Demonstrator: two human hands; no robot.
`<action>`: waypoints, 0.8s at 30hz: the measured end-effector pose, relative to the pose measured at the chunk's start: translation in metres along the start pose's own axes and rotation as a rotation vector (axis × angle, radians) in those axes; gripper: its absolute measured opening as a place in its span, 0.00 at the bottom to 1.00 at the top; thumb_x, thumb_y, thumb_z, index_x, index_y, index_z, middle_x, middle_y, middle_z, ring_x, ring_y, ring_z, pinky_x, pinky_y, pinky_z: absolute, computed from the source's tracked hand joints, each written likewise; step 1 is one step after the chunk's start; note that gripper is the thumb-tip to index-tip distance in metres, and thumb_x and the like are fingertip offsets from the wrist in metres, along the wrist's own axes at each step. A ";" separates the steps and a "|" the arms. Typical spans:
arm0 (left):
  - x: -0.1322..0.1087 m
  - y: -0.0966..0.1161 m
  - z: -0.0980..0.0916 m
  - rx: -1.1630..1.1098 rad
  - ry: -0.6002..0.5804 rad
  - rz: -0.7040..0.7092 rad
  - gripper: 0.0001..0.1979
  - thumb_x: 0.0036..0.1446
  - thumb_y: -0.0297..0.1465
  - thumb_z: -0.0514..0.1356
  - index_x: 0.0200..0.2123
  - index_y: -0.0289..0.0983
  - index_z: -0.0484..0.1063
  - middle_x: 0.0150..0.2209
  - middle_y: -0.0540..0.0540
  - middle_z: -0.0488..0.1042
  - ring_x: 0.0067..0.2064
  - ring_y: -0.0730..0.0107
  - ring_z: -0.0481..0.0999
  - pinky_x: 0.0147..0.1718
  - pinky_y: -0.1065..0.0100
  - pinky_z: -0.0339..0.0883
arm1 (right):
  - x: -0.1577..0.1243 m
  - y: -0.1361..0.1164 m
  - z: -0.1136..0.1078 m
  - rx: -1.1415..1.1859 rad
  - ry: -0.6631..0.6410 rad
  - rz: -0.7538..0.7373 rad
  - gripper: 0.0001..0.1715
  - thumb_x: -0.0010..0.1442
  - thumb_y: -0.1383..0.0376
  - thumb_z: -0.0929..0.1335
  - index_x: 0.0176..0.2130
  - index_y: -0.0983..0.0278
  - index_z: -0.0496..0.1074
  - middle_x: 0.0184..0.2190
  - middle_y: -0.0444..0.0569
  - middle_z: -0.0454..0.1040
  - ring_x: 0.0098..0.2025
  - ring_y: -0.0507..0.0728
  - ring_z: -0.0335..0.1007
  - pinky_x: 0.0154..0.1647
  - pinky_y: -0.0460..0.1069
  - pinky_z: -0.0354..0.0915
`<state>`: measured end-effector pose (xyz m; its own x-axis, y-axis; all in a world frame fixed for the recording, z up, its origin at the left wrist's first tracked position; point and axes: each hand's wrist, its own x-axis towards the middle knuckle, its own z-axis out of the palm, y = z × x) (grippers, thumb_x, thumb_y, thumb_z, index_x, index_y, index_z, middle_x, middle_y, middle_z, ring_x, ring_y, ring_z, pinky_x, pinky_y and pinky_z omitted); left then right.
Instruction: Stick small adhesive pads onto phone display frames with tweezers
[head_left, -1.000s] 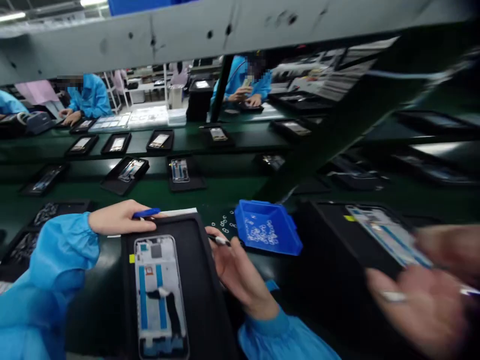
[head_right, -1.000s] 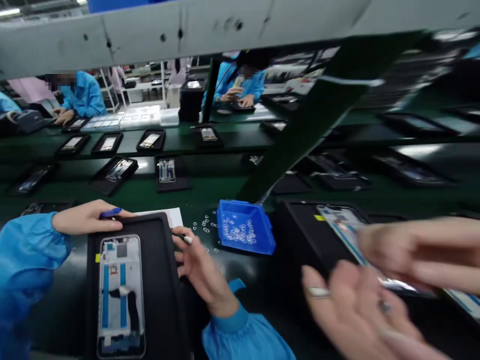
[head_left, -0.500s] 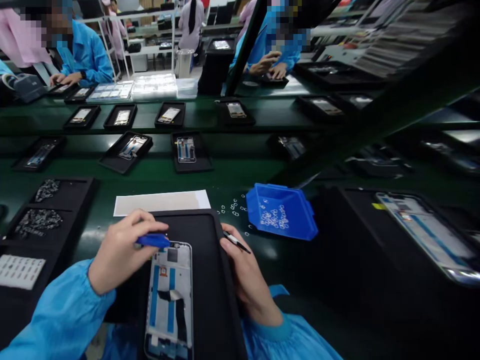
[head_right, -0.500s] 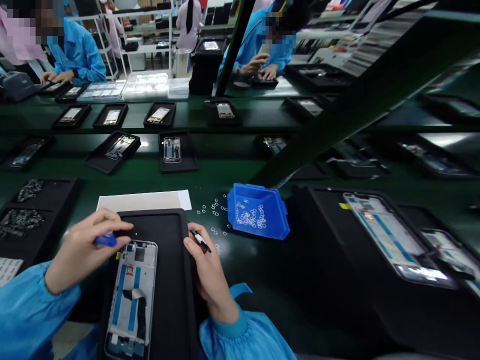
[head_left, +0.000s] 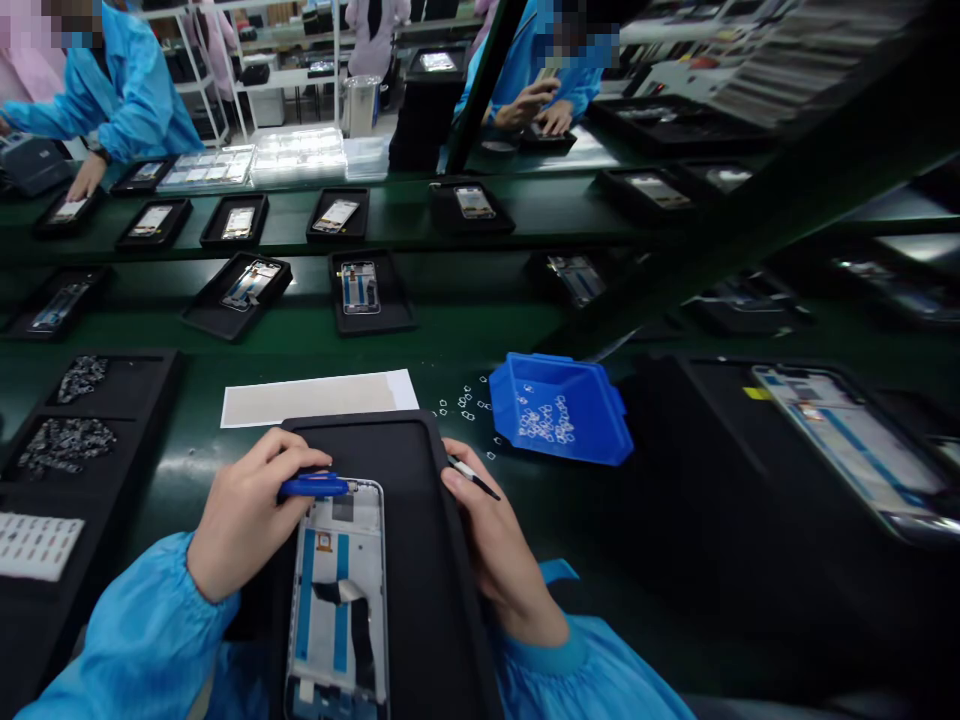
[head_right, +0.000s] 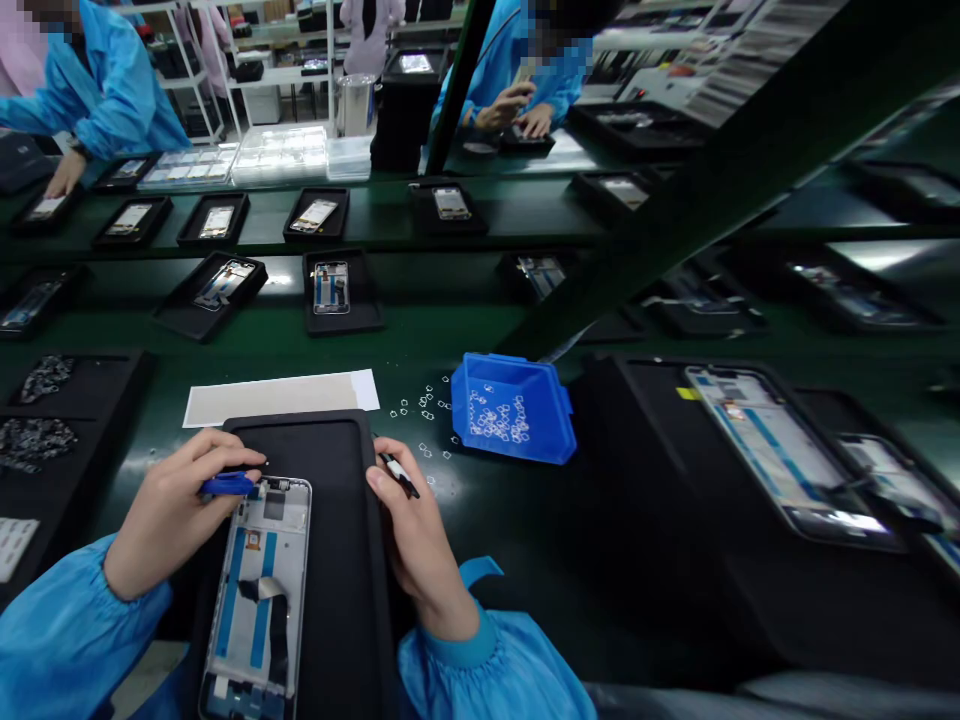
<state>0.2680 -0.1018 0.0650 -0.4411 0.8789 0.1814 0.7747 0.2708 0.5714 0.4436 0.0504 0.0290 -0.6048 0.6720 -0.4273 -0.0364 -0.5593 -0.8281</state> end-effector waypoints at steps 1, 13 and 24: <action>-0.001 -0.001 0.000 -0.002 0.039 -0.013 0.11 0.62 0.30 0.56 0.44 0.43 0.76 0.41 0.47 0.75 0.40 0.68 0.77 0.37 0.70 0.71 | 0.001 -0.001 0.001 0.008 0.009 0.007 0.24 0.47 0.52 0.77 0.40 0.58 0.70 0.28 0.41 0.74 0.32 0.57 0.71 0.32 0.48 0.66; -0.009 0.000 0.000 -0.075 0.133 -0.068 0.10 0.61 0.35 0.60 0.44 0.43 0.77 0.41 0.45 0.72 0.41 0.67 0.76 0.33 0.71 0.71 | 0.010 0.002 0.002 0.114 0.002 0.083 0.25 0.48 0.54 0.76 0.43 0.59 0.71 0.34 0.44 0.80 0.38 0.61 0.77 0.39 0.52 0.71; -0.019 -0.004 0.016 -0.758 -0.109 -0.514 0.39 0.56 0.48 0.61 0.66 0.41 0.57 0.59 0.39 0.72 0.60 0.50 0.70 0.51 0.60 0.72 | 0.018 0.011 0.001 -0.026 0.134 -0.069 0.27 0.49 0.53 0.75 0.47 0.58 0.71 0.41 0.46 0.79 0.45 0.62 0.76 0.46 0.54 0.70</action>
<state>0.2801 -0.1131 0.0470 -0.5737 0.7643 -0.2945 -0.0262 0.3422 0.9392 0.4312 0.0561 0.0126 -0.4901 0.7680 -0.4123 -0.0524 -0.4981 -0.8655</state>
